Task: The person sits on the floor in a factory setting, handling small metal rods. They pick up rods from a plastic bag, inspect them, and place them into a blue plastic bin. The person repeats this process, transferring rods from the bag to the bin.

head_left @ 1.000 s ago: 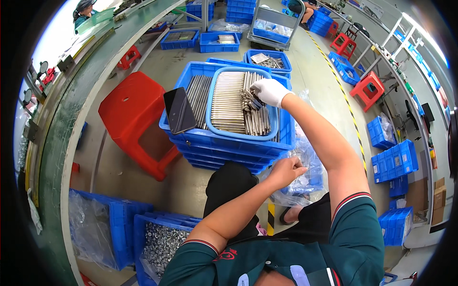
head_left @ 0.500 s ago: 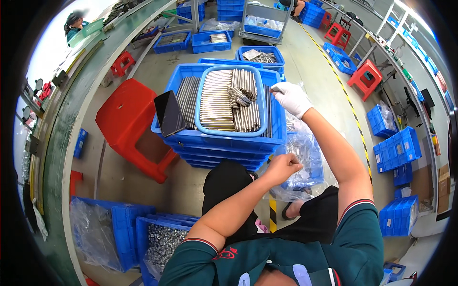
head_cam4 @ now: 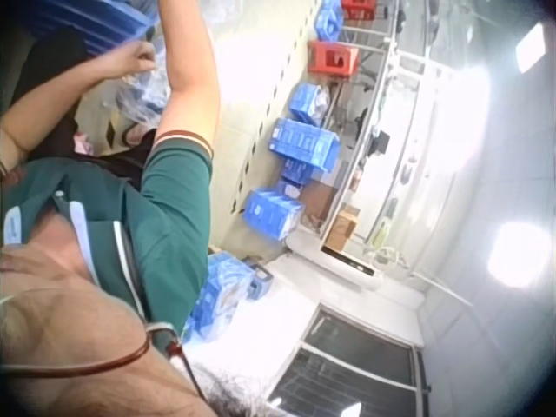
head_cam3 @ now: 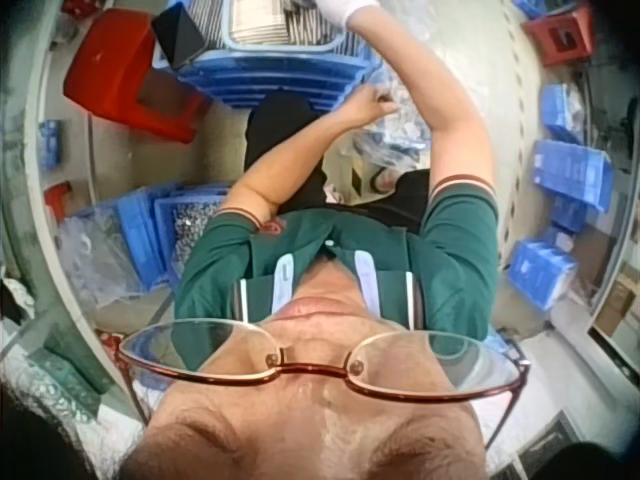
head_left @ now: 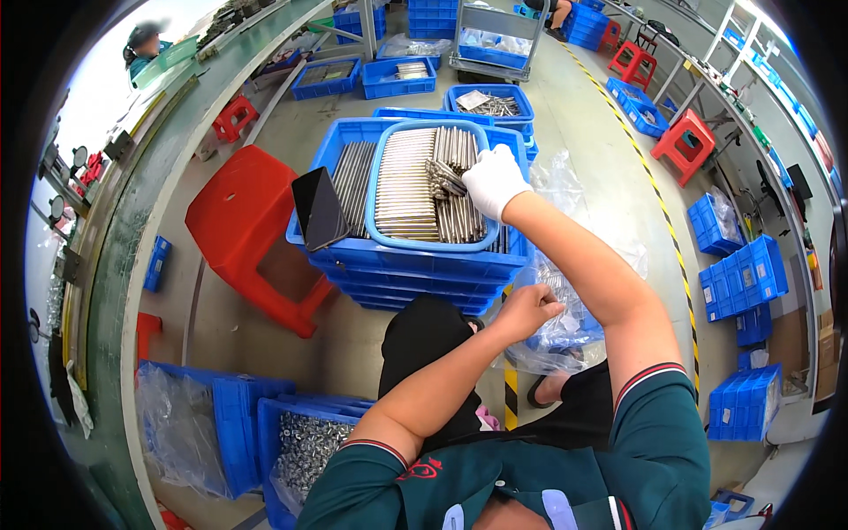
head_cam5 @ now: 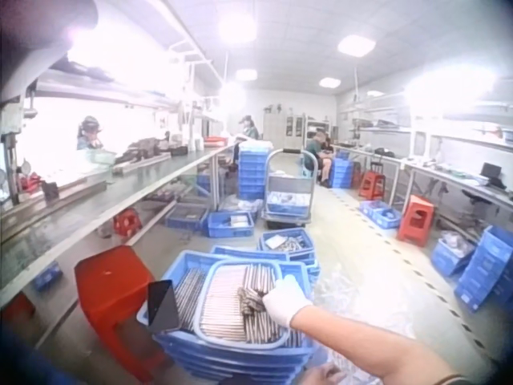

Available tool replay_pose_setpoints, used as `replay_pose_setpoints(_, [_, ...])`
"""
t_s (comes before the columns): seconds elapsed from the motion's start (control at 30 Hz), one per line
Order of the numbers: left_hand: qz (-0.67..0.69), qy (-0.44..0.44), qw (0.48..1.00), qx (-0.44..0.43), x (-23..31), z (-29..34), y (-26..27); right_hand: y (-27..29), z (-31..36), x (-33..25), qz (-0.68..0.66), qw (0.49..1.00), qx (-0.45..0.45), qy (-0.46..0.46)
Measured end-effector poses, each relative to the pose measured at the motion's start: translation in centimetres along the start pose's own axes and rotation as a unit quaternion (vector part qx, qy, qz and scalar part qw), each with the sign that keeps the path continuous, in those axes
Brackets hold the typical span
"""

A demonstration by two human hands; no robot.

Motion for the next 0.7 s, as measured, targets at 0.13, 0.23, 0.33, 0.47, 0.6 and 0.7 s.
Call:
replay_pose_setpoints(0.13, [0.006,0.003,1.000,0.003,-0.1,0.0,0.4,0.6,0.1,-0.4,-0.010,1.000,-0.002,-0.006])
replay_pose_setpoints(0.23, [-0.002,0.007,1.000,-0.002,0.4,0.2,0.4,-0.4,0.0,-0.2,-0.028,1.000,-0.006,-0.006])
replay_pose_setpoints(0.33, [0.003,0.012,1.000,-0.004,0.5,0.2,0.3,0.1,0.5,0.1,-0.026,1.000,0.013,0.004])
replay_pose_setpoints(0.47, [-0.004,0.007,1.000,-0.010,-0.2,-0.2,-0.3,1.2,1.2,2.0,-0.074,0.996,0.049,0.010])
replay_pose_setpoints(0.6, [-0.019,0.004,1.000,-0.012,-2.0,-0.8,-0.1,0.2,3.7,6.5,-0.191,0.952,0.237,-0.034])
replay_pose_setpoints(0.7, [0.046,0.022,0.999,-0.017,-2.1,-0.4,-0.1,-2.6,8.9,10.6,-0.298,0.935,0.153,-0.116])
Point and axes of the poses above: each hand's wrist, its own z-axis away from the middle knuckle, its own y-axis out of the back of the hand, x = y × z, the point moved 5 cm from there along -z, towards the middle knuckle, and after that the axes turned 10 degrees about z, right-handed, at the moved point
